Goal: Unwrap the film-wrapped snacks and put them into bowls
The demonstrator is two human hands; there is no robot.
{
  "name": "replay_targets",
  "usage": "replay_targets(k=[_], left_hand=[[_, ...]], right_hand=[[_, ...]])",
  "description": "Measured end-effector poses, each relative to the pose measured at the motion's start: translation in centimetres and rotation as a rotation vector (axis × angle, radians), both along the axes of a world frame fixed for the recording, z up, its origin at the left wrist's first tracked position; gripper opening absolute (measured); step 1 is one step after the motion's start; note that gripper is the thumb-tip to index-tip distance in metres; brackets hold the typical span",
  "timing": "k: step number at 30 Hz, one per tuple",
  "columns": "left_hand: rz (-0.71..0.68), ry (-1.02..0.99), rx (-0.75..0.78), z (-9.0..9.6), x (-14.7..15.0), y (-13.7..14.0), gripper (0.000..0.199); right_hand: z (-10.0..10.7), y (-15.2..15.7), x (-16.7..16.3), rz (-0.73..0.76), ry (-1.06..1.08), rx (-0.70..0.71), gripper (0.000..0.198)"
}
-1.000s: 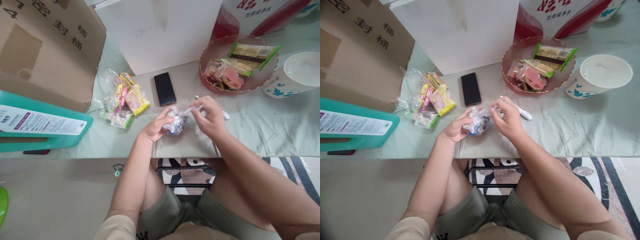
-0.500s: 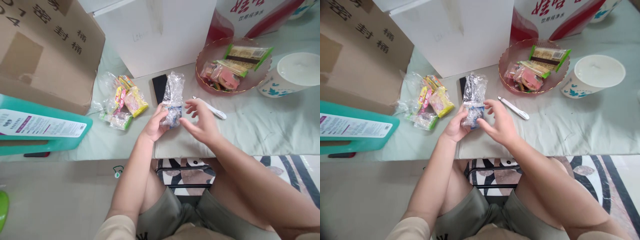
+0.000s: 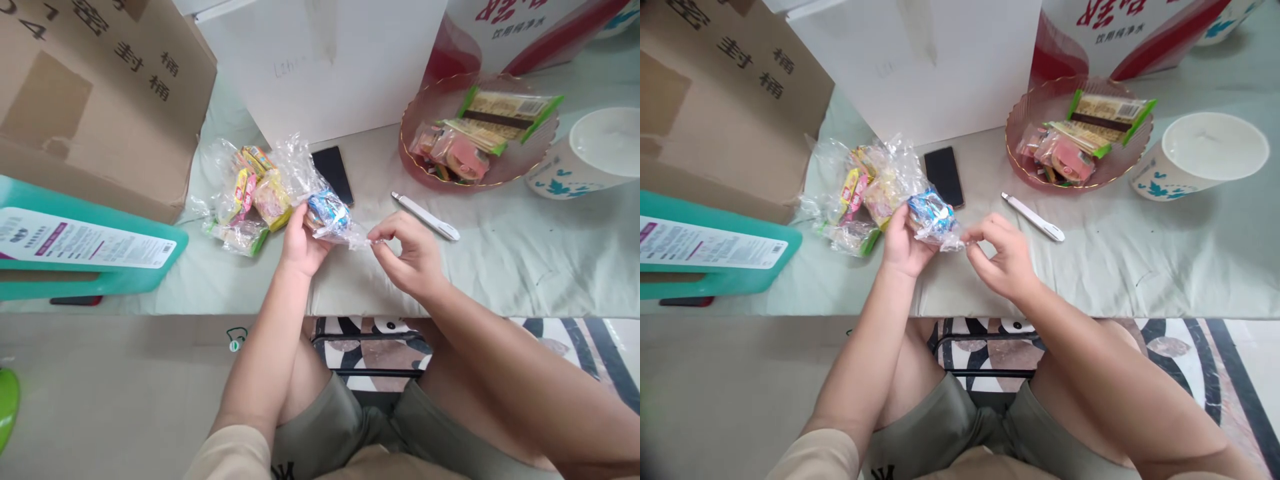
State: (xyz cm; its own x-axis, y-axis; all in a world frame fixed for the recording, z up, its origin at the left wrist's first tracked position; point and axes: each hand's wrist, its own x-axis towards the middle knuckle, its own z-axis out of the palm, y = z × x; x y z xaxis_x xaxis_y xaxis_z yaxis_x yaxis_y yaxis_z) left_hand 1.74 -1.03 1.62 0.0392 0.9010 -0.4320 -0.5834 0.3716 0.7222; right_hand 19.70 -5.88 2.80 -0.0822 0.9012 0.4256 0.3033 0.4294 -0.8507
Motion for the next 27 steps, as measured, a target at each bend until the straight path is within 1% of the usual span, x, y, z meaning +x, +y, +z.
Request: replay_targets(k=[1, 3, 5, 6, 7, 8, 9, 10, 12, 13, 14, 18, 21, 22, 24, 27], left_hand=[[0.026, -0.004, 0.014, 0.0, -0.1, 0.1, 0.033], [0.070, -0.003, 0.039, 0.0, -0.1, 0.2, 0.035], [0.086, 0.009, 0.051, 0.0, -0.1, 0.2, 0.038], [0.081, 0.016, 0.051, 0.0, -0.1, 0.2, 0.039], [0.069, 0.023, 0.049, 0.0, 0.0, 0.2, 0.040], [0.048, 0.027, 0.044, 0.0, 0.1, 0.1, 0.040], [0.022, 0.028, 0.036, -0.1, 0.1, 0.0, 0.040], [-0.004, 0.026, 0.028, -0.2, 0.3, -0.1, 0.040], [-0.039, 0.026, 0.030, -0.4, 0.6, -0.4, 0.037], [-0.048, 0.032, 0.044, -0.6, 0.8, -0.6, 0.036], [-0.054, 0.043, 0.064, -0.7, 1.0, -0.7, 0.035], [-0.112, 0.102, 0.112, -0.9, 1.9, -1.3, 0.033], [-0.128, 0.164, 0.106, -0.9, 2.3, -1.5, 0.036], [-0.105, 0.201, 0.125, -1.0, 2.3, -1.6, 0.037], [-0.017, 0.335, 0.210, -1.0, 2.2, -1.9, 0.037], [0.096, 0.590, 0.370, -0.7, 1.7, -2.8, 0.025]], right_hand=[[0.0, 0.0, 0.1, 0.057, 0.008, 0.025, 0.015], [-0.1, 0.1, 0.4, 0.253, 0.004, 0.013, 0.014], [-0.1, 0.2, 0.5, 0.494, -0.020, -0.075, 0.011], [0.0, 0.2, 0.5, 0.582, -0.031, -0.137, 0.009], [0.0, 0.3, 0.5, 0.616, -0.039, -0.201, 0.009], [0.0, 0.3, 0.4, 0.587, -0.037, -0.261, 0.011], [0.0, 0.3, 0.3, 0.506, -0.022, -0.311, 0.013], [0.0, 0.4, 0.2, 0.390, 0.003, -0.348, 0.014], [-0.3, 0.6, 0.0, 0.162, 0.050, -0.388, 0.018], [-0.4, 0.7, -0.1, 0.091, 0.055, -0.394, 0.022], [-0.6, 0.8, -0.1, 0.059, 0.041, -0.393, 0.025], [-0.9, 1.0, -0.2, 0.041, -0.054, -0.338, 0.013], [-0.7, 0.7, -0.1, -0.029, 0.021, -0.311, 0.014], [-0.6, 0.6, -0.1, -0.044, 0.057, -0.310, 0.015], [-0.4, 0.2, 0.0, -0.046, 0.109, -0.317, 0.016], [0.1, -0.3, 0.0, 0.005, 0.092, -0.310, 0.014]])
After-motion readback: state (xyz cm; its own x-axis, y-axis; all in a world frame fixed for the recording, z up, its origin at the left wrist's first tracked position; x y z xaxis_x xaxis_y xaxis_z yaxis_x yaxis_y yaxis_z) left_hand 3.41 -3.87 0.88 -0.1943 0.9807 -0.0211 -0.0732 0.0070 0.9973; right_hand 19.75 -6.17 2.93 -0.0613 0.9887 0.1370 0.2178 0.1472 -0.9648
